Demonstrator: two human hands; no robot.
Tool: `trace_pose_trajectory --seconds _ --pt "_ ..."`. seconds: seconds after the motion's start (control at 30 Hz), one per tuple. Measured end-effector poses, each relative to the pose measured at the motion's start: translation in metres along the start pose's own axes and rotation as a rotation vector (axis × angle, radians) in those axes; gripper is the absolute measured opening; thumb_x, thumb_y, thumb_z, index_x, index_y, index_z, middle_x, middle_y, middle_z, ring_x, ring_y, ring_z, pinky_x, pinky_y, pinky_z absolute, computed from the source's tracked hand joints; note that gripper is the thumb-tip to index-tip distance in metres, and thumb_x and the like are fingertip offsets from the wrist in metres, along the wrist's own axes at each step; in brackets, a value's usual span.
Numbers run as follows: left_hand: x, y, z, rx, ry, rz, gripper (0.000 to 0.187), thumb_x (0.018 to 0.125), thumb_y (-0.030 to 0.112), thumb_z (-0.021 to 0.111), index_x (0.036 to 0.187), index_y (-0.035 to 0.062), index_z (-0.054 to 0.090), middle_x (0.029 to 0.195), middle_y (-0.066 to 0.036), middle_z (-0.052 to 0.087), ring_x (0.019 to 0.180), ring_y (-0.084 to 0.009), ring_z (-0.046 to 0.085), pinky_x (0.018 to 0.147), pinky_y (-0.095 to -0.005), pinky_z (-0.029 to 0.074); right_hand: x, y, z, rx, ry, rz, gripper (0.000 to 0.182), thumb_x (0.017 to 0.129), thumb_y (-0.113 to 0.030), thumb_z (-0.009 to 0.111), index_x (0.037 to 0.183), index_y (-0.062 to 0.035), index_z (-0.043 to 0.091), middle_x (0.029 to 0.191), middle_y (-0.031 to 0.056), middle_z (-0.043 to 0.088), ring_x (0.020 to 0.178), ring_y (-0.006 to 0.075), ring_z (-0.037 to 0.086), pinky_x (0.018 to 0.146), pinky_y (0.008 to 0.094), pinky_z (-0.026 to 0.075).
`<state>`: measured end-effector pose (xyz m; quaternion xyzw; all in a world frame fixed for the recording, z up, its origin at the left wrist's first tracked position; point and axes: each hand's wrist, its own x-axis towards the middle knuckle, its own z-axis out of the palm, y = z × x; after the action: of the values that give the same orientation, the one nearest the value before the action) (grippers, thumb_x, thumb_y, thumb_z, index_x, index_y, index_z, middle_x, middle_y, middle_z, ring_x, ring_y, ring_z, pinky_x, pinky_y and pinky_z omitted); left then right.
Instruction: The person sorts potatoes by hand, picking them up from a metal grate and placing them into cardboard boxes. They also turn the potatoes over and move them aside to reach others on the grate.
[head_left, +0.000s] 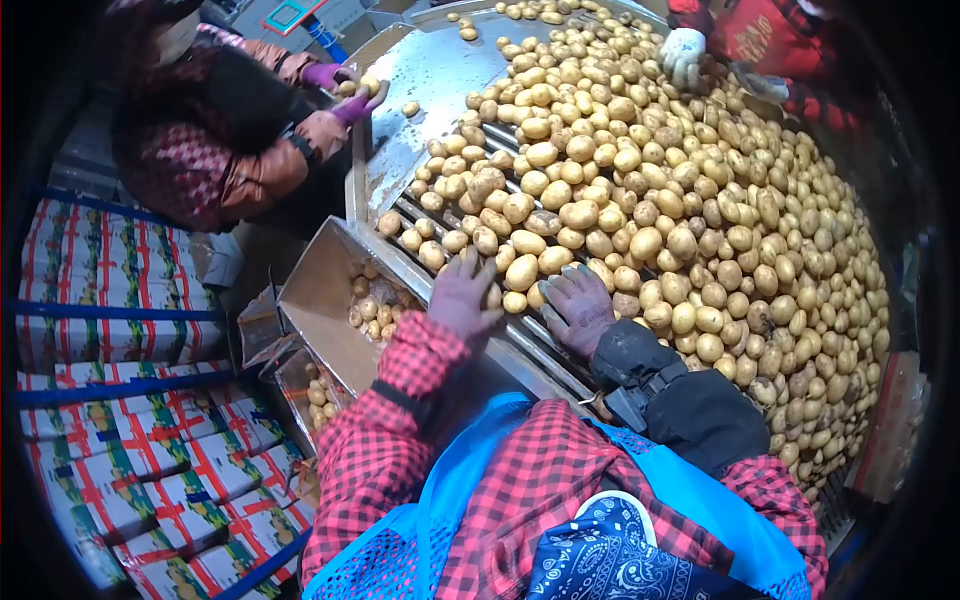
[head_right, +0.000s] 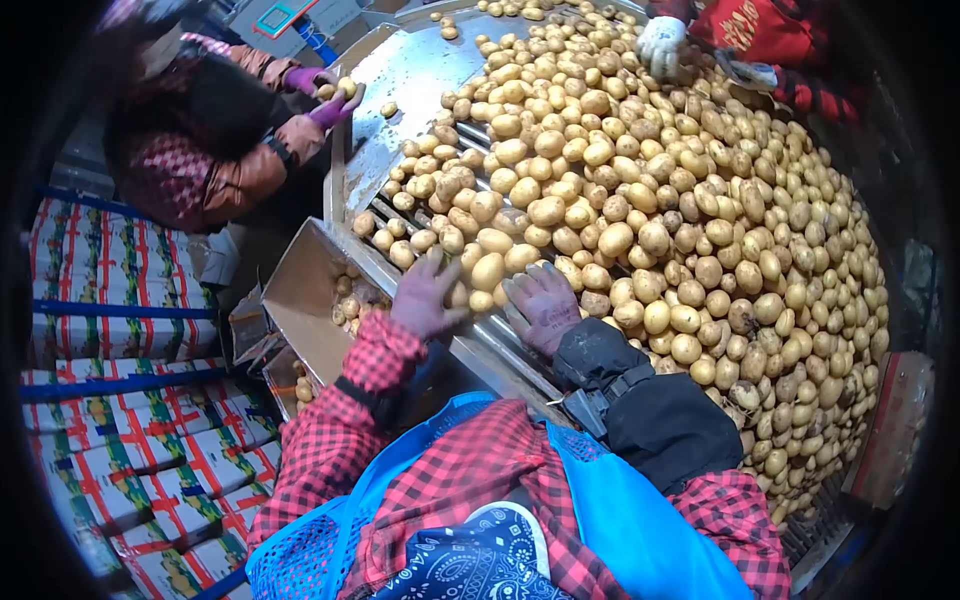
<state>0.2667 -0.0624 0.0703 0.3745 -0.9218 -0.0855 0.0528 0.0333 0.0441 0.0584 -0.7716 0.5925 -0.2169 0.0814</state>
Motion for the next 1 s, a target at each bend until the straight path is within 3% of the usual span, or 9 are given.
trace_pose_trajectory --seconds 0.13,0.17,0.23,0.3,0.4,0.47,0.6,0.93,1.0 --pt "-0.016 0.021 -0.002 0.006 -0.179 0.108 0.074 0.074 0.045 0.075 0.137 0.0126 0.052 0.139 -0.017 0.05 0.12 -0.0425 0.051 0.103 -0.0482 0.042 0.006 0.005 -0.012 0.366 -0.082 0.19 0.035 0.082 -0.027 0.065 0.112 -0.0085 0.067 0.106 0.0136 0.064 0.105 0.0334 0.058 0.099 0.0484 0.04" --pt "-0.017 0.021 0.001 -0.083 -0.162 0.129 0.071 0.076 0.045 0.075 0.135 0.0139 0.054 0.135 -0.018 0.053 0.117 -0.0434 0.053 0.102 -0.0475 0.043 0.01 0.012 -0.008 0.527 0.077 0.163 0.031 0.081 -0.026 0.066 0.106 -0.0073 0.067 0.098 0.0146 0.063 0.094 0.0349 0.059 0.089 0.0488 0.043" --pt "0.001 0.018 -0.002 -0.121 -0.002 0.07 0.071 0.076 0.045 0.074 0.136 0.0129 0.053 0.134 -0.019 0.053 0.117 -0.0438 0.052 0.102 -0.0481 0.043 0.033 0.02 -0.031 0.22 0.212 0.062 0.033 0.082 -0.028 0.066 0.107 -0.0073 0.065 0.098 0.0153 0.062 0.093 0.0353 0.057 0.089 0.0481 0.043" --pt "0.028 0.017 -0.008 -0.154 0.163 0.01 0.072 0.077 0.046 0.074 0.137 0.012 0.053 0.133 -0.021 0.053 0.117 -0.0443 0.052 0.102 -0.0487 0.042 0.064 0.022 -0.066 -0.061 0.191 0.13 0.046 0.082 -0.031 0.069 0.121 -0.0077 0.061 0.131 0.0159 0.055 0.123 0.037 0.047 0.1 0.0478 0.041" --pt "0.073 0.033 0.017 -0.085 0.049 0.008 0.088 0.077 0.057 0.069 0.149 0.0147 0.039 0.149 -0.024 0.038 0.136 -0.044 0.037 0.109 -0.0512 0.034 0.086 0.054 -0.044 -0.321 0.227 0.235 0.061 0.08 -0.038 0.07 0.13 -0.0081 0.054 0.136 0.0166 0.049 0.125 0.0371 0.045 0.102 0.0493 0.04" --pt "0.086 0.057 0.025 0.042 -0.176 -0.128 0.098 0.076 0.065 0.064 0.154 0.0172 0.029 0.157 -0.021 0.026 0.143 -0.0423 0.026 0.115 -0.0514 0.026 0.073 0.064 -0.032 -0.268 -0.08 0.283 0.079 0.078 -0.047 0.068 0.144 -0.0122 0.042 0.145 0.0166 0.041 0.131 0.039 0.038 0.108 0.0529 0.032" --pt "0.094 0.031 0.032 -0.008 -0.15 -0.103 0.1 0.079 0.07 0.059 0.155 0.0162 0.025 0.16 -0.016 0.023 0.144 -0.0404 0.025 0.118 -0.0481 0.02 0.041 0.015 -0.041 -0.323 -0.148 0.344 0.09 0.075 -0.047 0.071 0.149 -0.0131 0.033 0.148 0.0198 0.036 0.137 0.0403 0.032 0.109 0.0544 0.03" --pt "0.008 0.009 0.018 0.072 -0.045 -0.139 0.087 0.078 0.056 0.069 0.147 0.0104 0.041 0.147 -0.022 0.041 0.133 -0.0389 0.042 0.109 -0.0478 0.035 -0.08 -0.041 -0.07 0.212 -0.328 0.068 0.06 0.08 -0.044 0.068 0.126 -0.0068 0.057 0.135 0.0191 0.047 0.125 0.0383 0.045 0.102 0.0487 0.039" --pt "-0.005 0.017 0.005 0.08 -0.187 -0.262 0.087 0.076 0.054 0.072 0.146 0.011 0.042 0.148 -0.022 0.04 0.133 -0.0391 0.041 0.109 -0.049 0.035 -0.087 -0.035 -0.074 0.331 -0.289 0.037 0.053 0.084 -0.044 0.065 0.121 -0.006 0.059 0.129 0.0191 0.052 0.119 0.0376 0.05 0.098 0.047 0.041"
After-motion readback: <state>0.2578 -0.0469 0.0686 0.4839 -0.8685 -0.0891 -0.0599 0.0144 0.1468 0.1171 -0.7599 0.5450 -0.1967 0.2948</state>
